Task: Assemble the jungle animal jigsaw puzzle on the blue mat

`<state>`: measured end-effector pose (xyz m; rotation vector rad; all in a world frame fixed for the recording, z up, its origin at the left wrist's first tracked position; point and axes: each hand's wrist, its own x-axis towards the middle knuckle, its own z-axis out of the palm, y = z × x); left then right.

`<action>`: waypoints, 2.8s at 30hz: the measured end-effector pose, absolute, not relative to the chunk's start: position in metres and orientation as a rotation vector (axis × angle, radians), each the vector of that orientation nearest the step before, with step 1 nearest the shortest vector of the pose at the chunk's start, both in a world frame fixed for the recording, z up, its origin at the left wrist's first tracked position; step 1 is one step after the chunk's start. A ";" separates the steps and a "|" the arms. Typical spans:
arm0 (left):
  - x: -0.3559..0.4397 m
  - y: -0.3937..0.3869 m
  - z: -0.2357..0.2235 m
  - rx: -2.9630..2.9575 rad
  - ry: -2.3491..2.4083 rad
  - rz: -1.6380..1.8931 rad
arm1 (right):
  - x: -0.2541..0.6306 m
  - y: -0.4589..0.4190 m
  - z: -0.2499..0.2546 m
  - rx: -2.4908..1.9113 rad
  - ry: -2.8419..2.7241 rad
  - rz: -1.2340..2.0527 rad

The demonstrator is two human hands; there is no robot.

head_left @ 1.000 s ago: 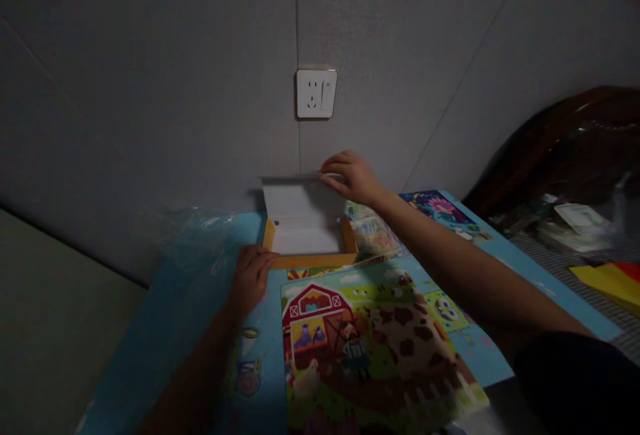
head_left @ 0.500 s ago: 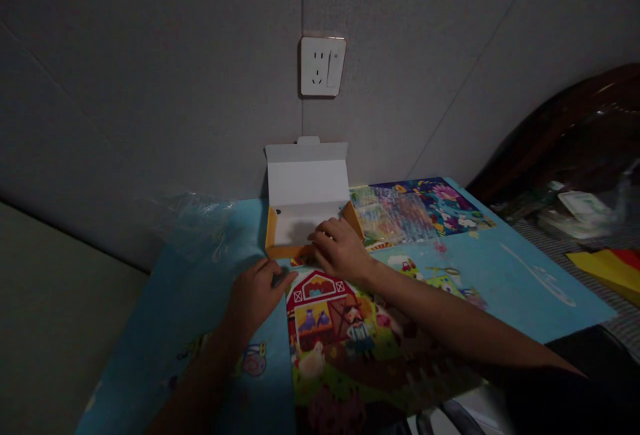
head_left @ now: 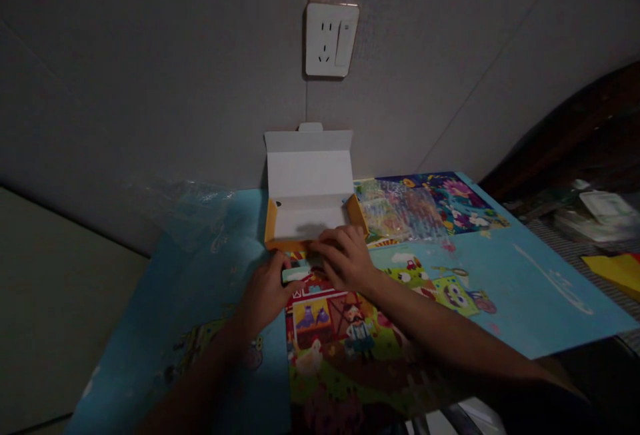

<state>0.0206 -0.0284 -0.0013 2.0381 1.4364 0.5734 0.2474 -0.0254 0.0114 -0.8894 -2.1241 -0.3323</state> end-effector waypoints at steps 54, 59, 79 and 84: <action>0.002 -0.022 0.016 1.765 1.007 0.648 | 0.228 -0.038 0.001 -0.761 -2.443 0.823; 0.005 -0.019 0.012 1.597 1.123 0.862 | 0.231 -0.041 0.000 -0.701 -2.227 1.081; 0.004 -0.017 0.011 1.155 1.034 0.684 | 0.196 -0.118 0.037 -1.090 -2.869 0.199; 0.007 -0.019 0.015 0.992 0.928 0.618 | 0.194 -0.119 0.028 -1.142 -2.810 0.432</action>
